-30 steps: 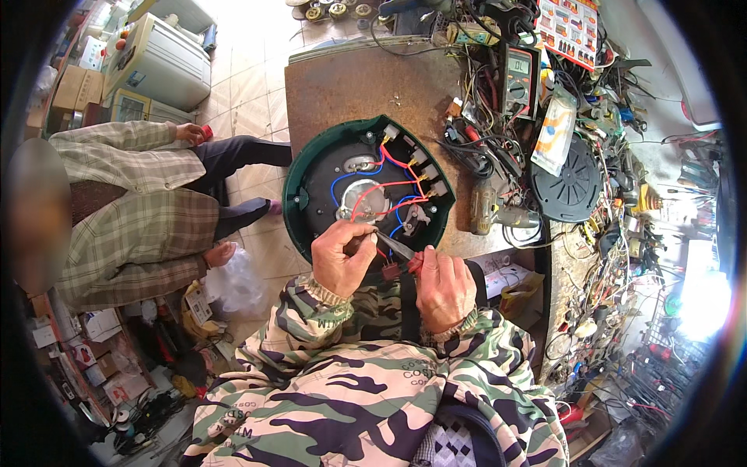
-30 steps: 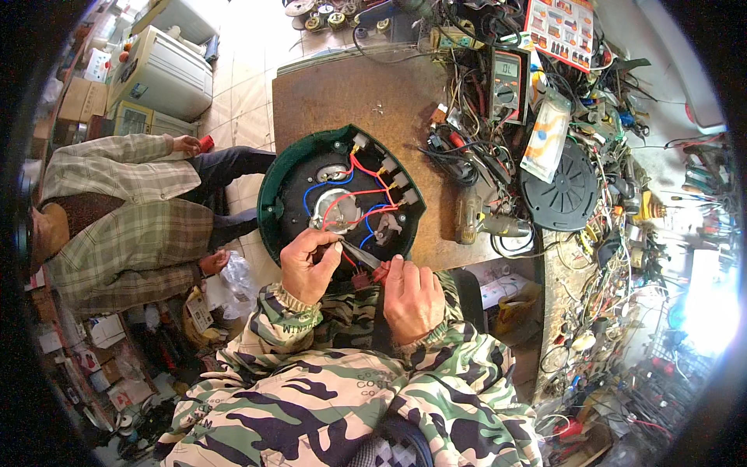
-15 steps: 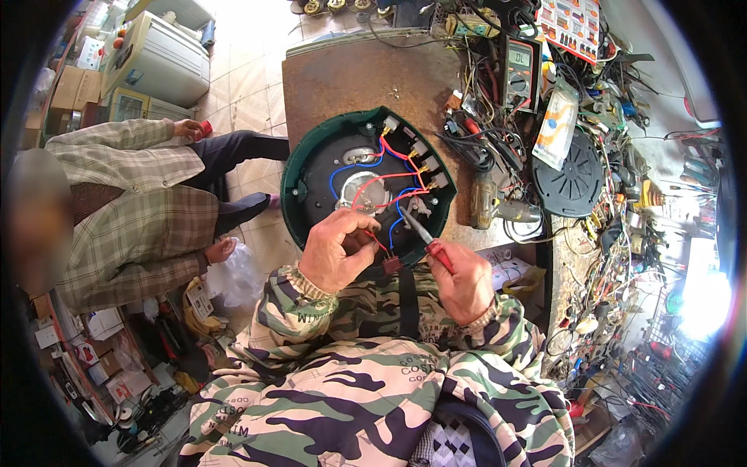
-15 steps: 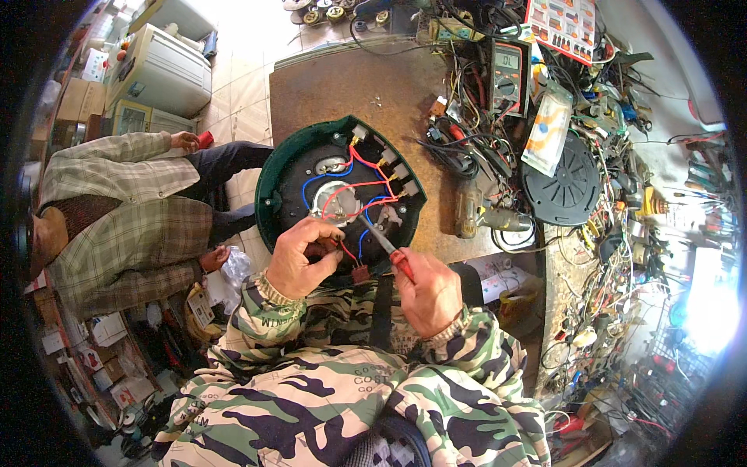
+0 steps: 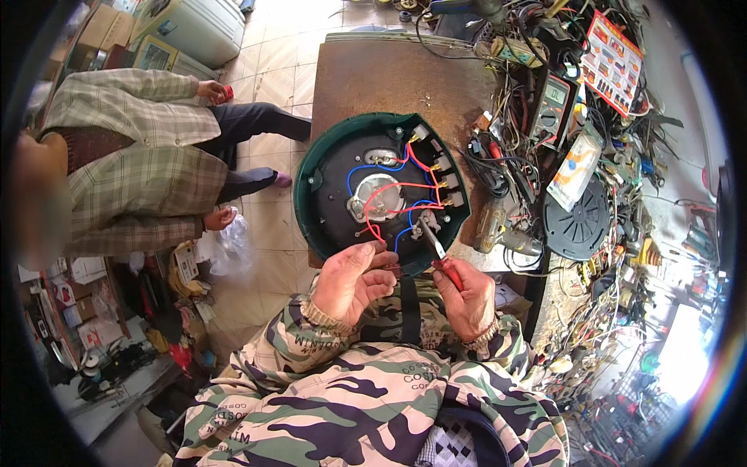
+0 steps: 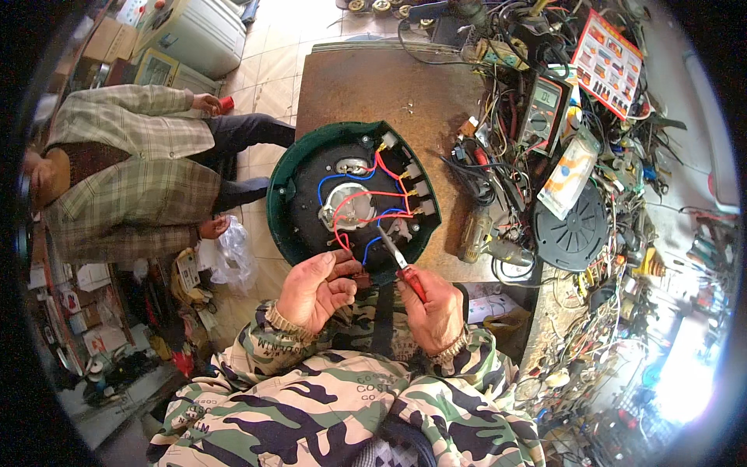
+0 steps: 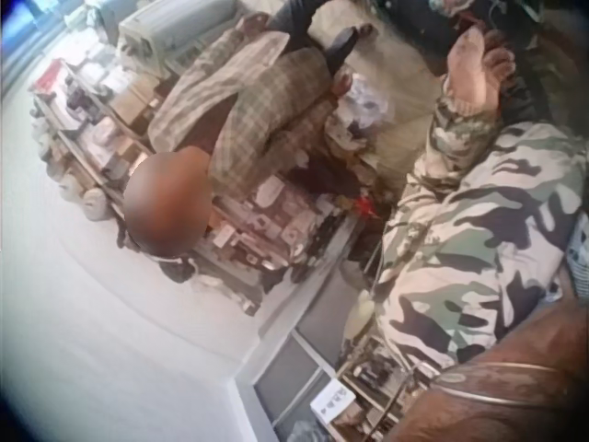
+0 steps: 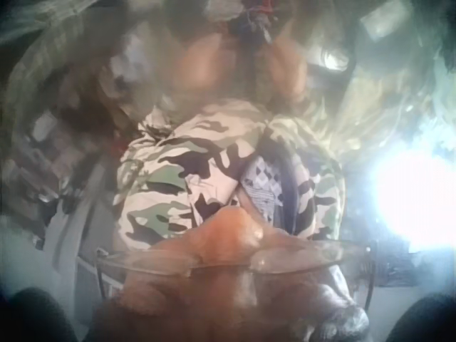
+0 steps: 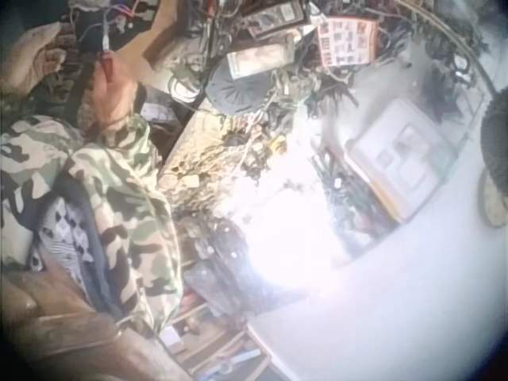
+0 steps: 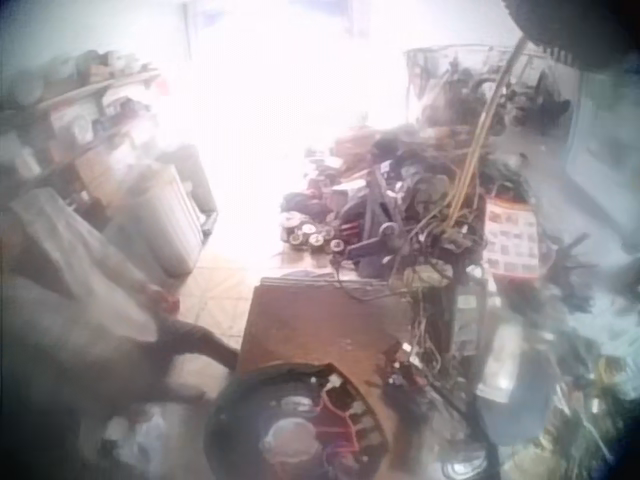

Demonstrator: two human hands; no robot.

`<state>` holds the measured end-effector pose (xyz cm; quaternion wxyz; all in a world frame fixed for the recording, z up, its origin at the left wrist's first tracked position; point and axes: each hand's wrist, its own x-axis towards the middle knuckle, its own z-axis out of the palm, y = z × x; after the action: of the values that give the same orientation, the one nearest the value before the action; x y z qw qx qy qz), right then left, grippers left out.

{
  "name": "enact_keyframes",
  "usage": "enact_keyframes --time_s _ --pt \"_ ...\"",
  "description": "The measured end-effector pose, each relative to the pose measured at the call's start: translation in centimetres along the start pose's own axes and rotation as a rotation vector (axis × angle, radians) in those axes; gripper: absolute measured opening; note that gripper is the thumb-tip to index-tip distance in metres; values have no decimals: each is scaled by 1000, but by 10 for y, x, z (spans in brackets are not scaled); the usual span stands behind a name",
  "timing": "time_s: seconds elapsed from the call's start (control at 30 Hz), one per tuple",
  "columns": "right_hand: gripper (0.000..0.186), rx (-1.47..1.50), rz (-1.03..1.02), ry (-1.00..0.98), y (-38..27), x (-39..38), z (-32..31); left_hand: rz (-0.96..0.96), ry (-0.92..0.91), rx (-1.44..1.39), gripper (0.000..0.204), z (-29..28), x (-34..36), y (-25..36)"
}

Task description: The person disassembles a circular electronic device using a power drill, then manipulates internal wires and components with pliers and a screwdriver. They retrieve a new part from a shelf, cut a cable, and connect it to the device's wiring.

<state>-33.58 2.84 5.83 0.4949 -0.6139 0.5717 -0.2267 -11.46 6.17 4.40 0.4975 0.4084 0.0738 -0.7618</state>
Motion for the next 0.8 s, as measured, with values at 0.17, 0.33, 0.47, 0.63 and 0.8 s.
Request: enact_keyframes --time_s 0.17,0.33,0.47,0.63,0.8 --pt "25 -73 -53 -76 -5 8 -18 6 52 -6 37 3 14 -11" --pt "26 -85 -134 -165 2 17 -27 75 74 -126 28 5 22 -21" --pt "25 -101 -145 -215 3 22 -31 121 84 -132 23 2 25 -25" --pt "26 -138 -224 -233 1 28 -36 86 196 318 20 1 14 0" --pt "30 -306 -370 -282 -1 36 -37 63 273 818 19 9 12 39"
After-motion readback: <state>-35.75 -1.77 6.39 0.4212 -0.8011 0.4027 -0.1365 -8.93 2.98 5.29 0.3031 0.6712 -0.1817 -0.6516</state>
